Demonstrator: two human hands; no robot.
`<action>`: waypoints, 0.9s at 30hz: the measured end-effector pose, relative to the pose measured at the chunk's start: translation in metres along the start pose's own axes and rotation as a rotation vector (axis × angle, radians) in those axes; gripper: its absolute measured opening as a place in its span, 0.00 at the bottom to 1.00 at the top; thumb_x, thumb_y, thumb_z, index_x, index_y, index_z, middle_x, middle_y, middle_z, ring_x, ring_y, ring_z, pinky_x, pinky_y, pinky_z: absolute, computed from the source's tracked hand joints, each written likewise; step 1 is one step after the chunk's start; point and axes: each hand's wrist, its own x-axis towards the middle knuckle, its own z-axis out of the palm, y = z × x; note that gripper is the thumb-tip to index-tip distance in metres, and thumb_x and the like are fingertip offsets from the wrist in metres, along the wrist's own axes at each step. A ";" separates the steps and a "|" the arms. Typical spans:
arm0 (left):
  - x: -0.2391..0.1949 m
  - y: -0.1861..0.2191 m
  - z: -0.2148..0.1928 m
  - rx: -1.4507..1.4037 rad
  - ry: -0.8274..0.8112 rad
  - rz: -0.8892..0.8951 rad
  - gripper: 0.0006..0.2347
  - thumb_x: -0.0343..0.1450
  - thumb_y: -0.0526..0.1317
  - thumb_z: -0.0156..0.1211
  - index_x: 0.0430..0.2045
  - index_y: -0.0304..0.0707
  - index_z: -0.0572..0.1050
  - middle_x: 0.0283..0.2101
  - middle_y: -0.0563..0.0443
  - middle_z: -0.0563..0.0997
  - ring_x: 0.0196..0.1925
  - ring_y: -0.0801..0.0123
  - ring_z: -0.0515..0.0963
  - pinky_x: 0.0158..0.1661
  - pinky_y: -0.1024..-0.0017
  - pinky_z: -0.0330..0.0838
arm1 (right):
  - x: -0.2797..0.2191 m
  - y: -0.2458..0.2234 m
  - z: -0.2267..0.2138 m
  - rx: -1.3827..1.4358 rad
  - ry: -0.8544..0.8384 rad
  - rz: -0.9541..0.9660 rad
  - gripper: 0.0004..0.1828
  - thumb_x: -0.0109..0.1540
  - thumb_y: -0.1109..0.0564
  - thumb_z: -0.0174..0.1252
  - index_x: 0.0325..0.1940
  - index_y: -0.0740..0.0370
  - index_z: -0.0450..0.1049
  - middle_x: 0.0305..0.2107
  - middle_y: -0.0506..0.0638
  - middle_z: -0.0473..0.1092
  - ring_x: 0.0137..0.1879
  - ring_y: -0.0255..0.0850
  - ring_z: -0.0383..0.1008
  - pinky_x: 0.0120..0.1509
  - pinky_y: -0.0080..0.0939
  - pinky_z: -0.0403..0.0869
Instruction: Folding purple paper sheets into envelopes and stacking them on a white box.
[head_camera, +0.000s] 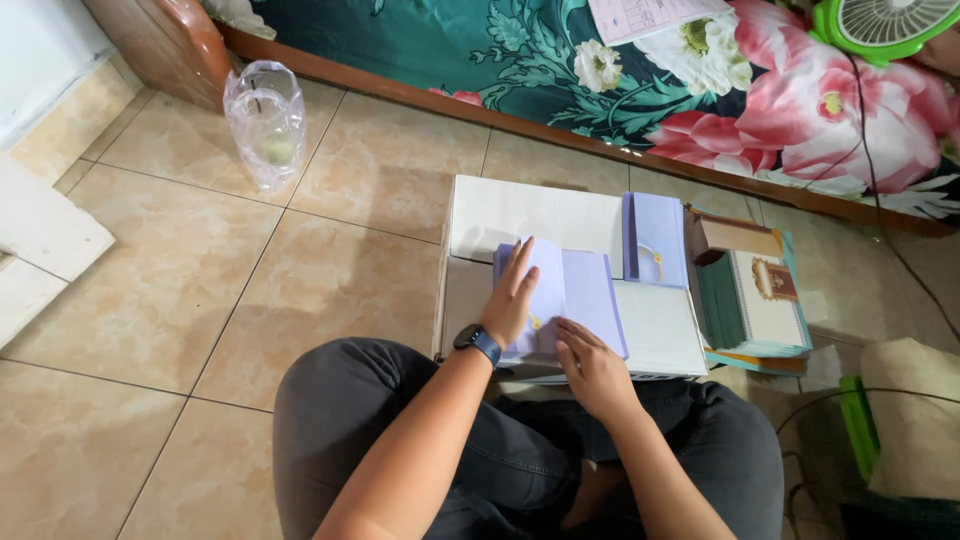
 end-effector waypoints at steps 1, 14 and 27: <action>0.004 -0.012 0.004 -0.001 0.004 -0.002 0.29 0.79 0.55 0.31 0.75 0.43 0.46 0.75 0.22 0.44 0.76 0.27 0.41 0.73 0.40 0.38 | 0.003 -0.003 -0.002 0.000 -0.004 -0.003 0.21 0.70 0.47 0.47 0.61 0.56 0.77 0.60 0.51 0.73 0.66 0.47 0.72 0.65 0.48 0.73; 0.013 -0.082 0.034 1.132 -0.030 0.039 0.24 0.76 0.43 0.41 0.71 0.50 0.60 0.77 0.42 0.50 0.80 0.50 0.42 0.69 0.31 0.30 | 0.133 0.075 0.039 -0.450 -0.243 -0.088 0.35 0.71 0.42 0.35 0.81 0.57 0.46 0.77 0.56 0.46 0.81 0.55 0.44 0.80 0.58 0.54; 0.009 -0.076 0.033 1.096 0.080 0.123 0.24 0.72 0.43 0.47 0.66 0.38 0.63 0.74 0.40 0.57 0.77 0.50 0.49 0.65 0.28 0.38 | -0.036 0.001 0.004 -0.208 -0.079 -0.030 0.30 0.64 0.47 0.53 0.65 0.68 0.67 0.67 0.58 0.63 0.75 0.48 0.59 0.69 0.45 0.66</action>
